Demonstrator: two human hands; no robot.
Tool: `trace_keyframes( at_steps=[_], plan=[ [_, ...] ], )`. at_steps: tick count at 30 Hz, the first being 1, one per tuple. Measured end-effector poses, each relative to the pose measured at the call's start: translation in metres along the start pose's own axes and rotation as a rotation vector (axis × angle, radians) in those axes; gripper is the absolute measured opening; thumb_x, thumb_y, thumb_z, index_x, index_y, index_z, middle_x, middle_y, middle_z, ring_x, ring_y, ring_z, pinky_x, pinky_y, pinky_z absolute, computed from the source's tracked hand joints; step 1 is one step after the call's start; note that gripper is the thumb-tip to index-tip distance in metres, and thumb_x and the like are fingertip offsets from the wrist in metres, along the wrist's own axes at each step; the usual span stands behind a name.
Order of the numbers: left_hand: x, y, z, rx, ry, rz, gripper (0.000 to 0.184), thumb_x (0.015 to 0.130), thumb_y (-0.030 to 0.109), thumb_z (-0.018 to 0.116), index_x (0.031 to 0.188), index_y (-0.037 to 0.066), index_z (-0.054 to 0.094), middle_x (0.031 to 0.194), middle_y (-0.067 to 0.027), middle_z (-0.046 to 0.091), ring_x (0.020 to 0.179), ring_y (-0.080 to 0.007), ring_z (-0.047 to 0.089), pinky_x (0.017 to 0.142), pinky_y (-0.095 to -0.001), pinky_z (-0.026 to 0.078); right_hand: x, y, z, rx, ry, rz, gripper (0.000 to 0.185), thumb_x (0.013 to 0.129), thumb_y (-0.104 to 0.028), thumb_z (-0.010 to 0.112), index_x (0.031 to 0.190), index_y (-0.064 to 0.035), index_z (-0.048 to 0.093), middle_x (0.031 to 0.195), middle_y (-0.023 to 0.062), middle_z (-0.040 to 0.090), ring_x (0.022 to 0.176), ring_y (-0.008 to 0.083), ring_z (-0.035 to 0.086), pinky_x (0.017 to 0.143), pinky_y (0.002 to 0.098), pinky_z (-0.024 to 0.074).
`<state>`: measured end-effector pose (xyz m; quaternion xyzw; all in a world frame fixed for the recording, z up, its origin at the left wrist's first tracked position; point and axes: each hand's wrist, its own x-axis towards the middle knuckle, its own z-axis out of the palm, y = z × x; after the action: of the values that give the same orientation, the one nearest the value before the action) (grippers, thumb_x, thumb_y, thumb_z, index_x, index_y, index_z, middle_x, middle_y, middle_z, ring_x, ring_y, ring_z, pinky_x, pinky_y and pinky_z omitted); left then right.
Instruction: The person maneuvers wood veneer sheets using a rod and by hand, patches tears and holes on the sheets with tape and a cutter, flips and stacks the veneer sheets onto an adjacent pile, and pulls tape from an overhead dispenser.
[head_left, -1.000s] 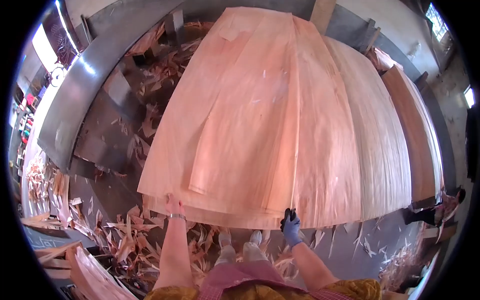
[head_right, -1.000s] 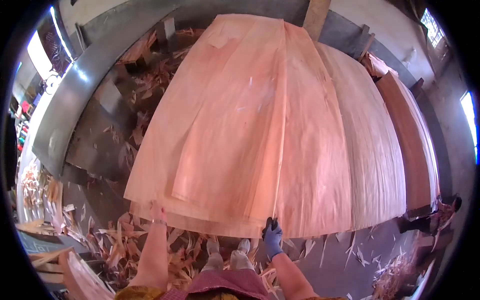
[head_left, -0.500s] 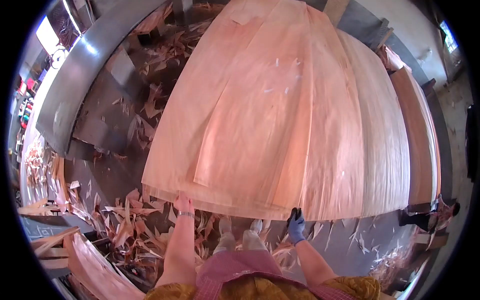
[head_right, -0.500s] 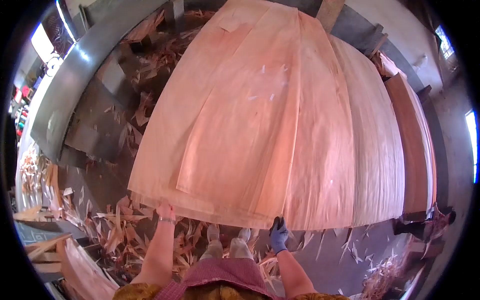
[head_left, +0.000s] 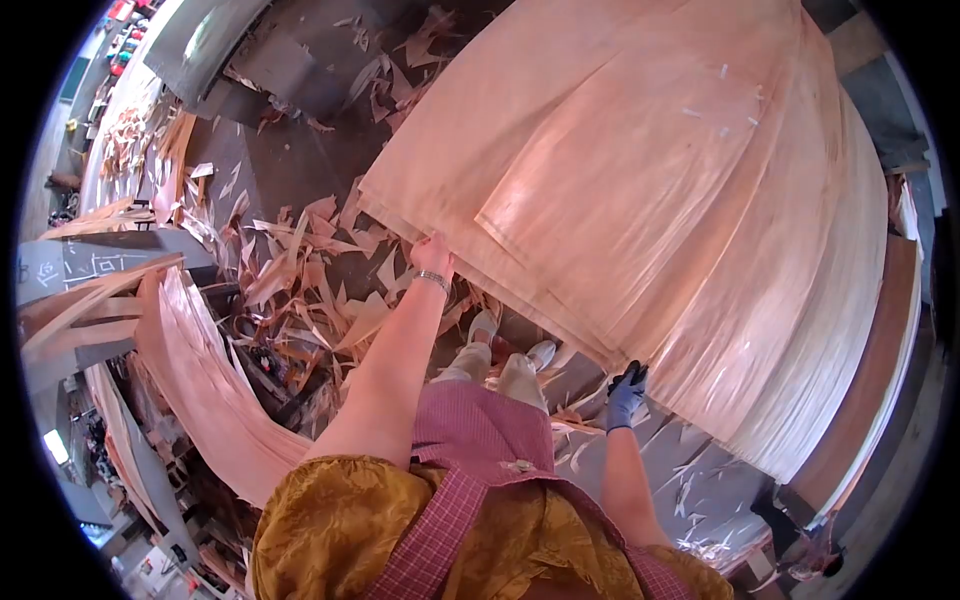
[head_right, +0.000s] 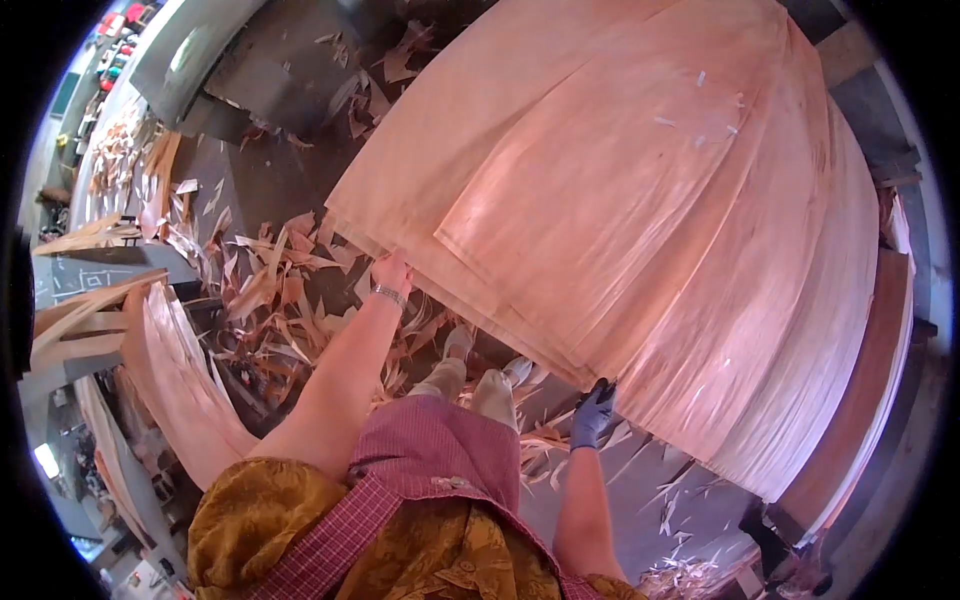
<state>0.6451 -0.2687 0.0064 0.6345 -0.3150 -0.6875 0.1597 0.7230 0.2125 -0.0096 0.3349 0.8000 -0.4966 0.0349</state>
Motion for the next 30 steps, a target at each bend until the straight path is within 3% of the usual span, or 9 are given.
trace_keyframes(
  at_steps=[5, 8, 11, 18, 20, 26, 29, 30],
  plan=[
    [0.009, -0.01, -0.023, -0.045, -0.1, -0.056, 0.016, 0.082, 0.006, 0.063, 0.076, 0.006, 0.048, 0.065, -0.0044, 0.053, 0.048, -0.0122, 0.049, 0.04, -0.0245, 0.033, -0.003, 0.009, -0.01, -0.105, 0.009, 0.035, 0.045, 0.095, -0.039, 0.055, 0.132, -0.013, 0.05, 0.069, 0.0028, 0.057, 0.049, 0.0096, 0.046, 0.041, 0.025, 0.0339],
    [0.014, -0.012, -0.023, 0.018, -0.07, -0.086, 0.011, 0.083, 0.006, 0.058, 0.093, 0.002, 0.053, 0.078, -0.008, 0.057, 0.061, -0.0189, 0.057, 0.052, -0.0346, 0.046, -0.011, -0.009, -0.009, -0.108, -0.015, 0.089, 0.047, 0.095, -0.041, 0.055, 0.133, -0.0125, 0.05, 0.071, 0.0032, 0.058, 0.052, 0.0095, 0.048, 0.043, 0.0242, 0.0355],
    [-0.006, 0.004, -0.016, 0.066, -0.02, -0.146, 0.011, 0.081, 0.003, 0.062, 0.083, 0.005, 0.052, 0.072, -0.0069, 0.056, 0.053, -0.0172, 0.053, 0.046, -0.0278, 0.042, -0.009, 0.002, -0.006, -0.095, 0.018, 0.058, 0.046, 0.095, -0.042, 0.055, 0.13, -0.0118, 0.052, 0.069, 0.0035, 0.059, 0.051, 0.0095, 0.048, 0.043, 0.024, 0.0356],
    [0.012, -0.004, -0.016, 0.167, -0.036, -0.195, 0.01, 0.081, 0.0, 0.055, 0.089, 0.006, 0.053, 0.079, -0.0075, 0.056, 0.065, -0.0187, 0.056, 0.061, -0.0349, 0.05, 0.008, 0.035, -0.006, -0.076, 0.076, -0.007, 0.035, 0.094, -0.041, 0.057, 0.112, -0.0114, 0.059, 0.065, 0.0027, 0.06, 0.044, 0.0091, 0.046, 0.039, 0.0245, 0.0344],
    [0.016, -0.009, -0.017, 0.172, 0.007, -0.199, 0.011, 0.082, 0.0, 0.052, 0.091, 0.007, 0.053, 0.081, -0.0077, 0.056, 0.067, -0.0191, 0.056, 0.064, -0.0362, 0.05, -0.006, 0.013, -0.006, -0.031, 0.066, 0.062, 0.032, 0.093, -0.041, 0.058, 0.108, -0.012, 0.06, 0.065, 0.0022, 0.06, 0.043, 0.0086, 0.045, 0.038, 0.0243, 0.0338],
    [0.02, -0.008, -0.018, 0.155, -0.014, -0.227, 0.011, 0.083, 0.001, 0.05, 0.091, 0.007, 0.053, 0.078, -0.0079, 0.057, 0.064, -0.0189, 0.055, 0.061, -0.0343, 0.05, -0.012, -0.001, -0.004, 0.097, 0.058, 0.166, 0.028, 0.093, -0.039, 0.059, 0.103, -0.0131, 0.062, 0.065, 0.0007, 0.061, 0.043, 0.0077, 0.045, 0.038, 0.0233, 0.0331],
    [0.047, -0.02, -0.026, 0.161, -0.082, -0.248, 0.011, 0.086, 0.005, 0.05, 0.097, 0.006, 0.052, 0.082, -0.008, 0.055, 0.066, -0.0208, 0.055, 0.06, -0.0412, 0.047, -0.014, -0.008, -0.003, 0.155, 0.037, 0.212, 0.026, 0.093, -0.036, 0.06, 0.104, -0.013, 0.062, 0.066, -0.0004, 0.061, 0.043, 0.0072, 0.044, 0.038, 0.0231, 0.0326],
    [0.053, -0.02, -0.03, 0.199, -0.145, -0.194, 0.008, 0.086, 0.005, 0.05, 0.093, 0.006, 0.052, 0.077, -0.0073, 0.054, 0.061, -0.0193, 0.053, 0.055, -0.0385, 0.045, -0.015, -0.01, -0.004, 0.17, 0.042, 0.229, 0.025, 0.093, -0.035, 0.06, 0.105, -0.0129, 0.062, 0.067, -0.0007, 0.061, 0.043, 0.007, 0.044, 0.038, 0.0231, 0.0324]
  ],
)
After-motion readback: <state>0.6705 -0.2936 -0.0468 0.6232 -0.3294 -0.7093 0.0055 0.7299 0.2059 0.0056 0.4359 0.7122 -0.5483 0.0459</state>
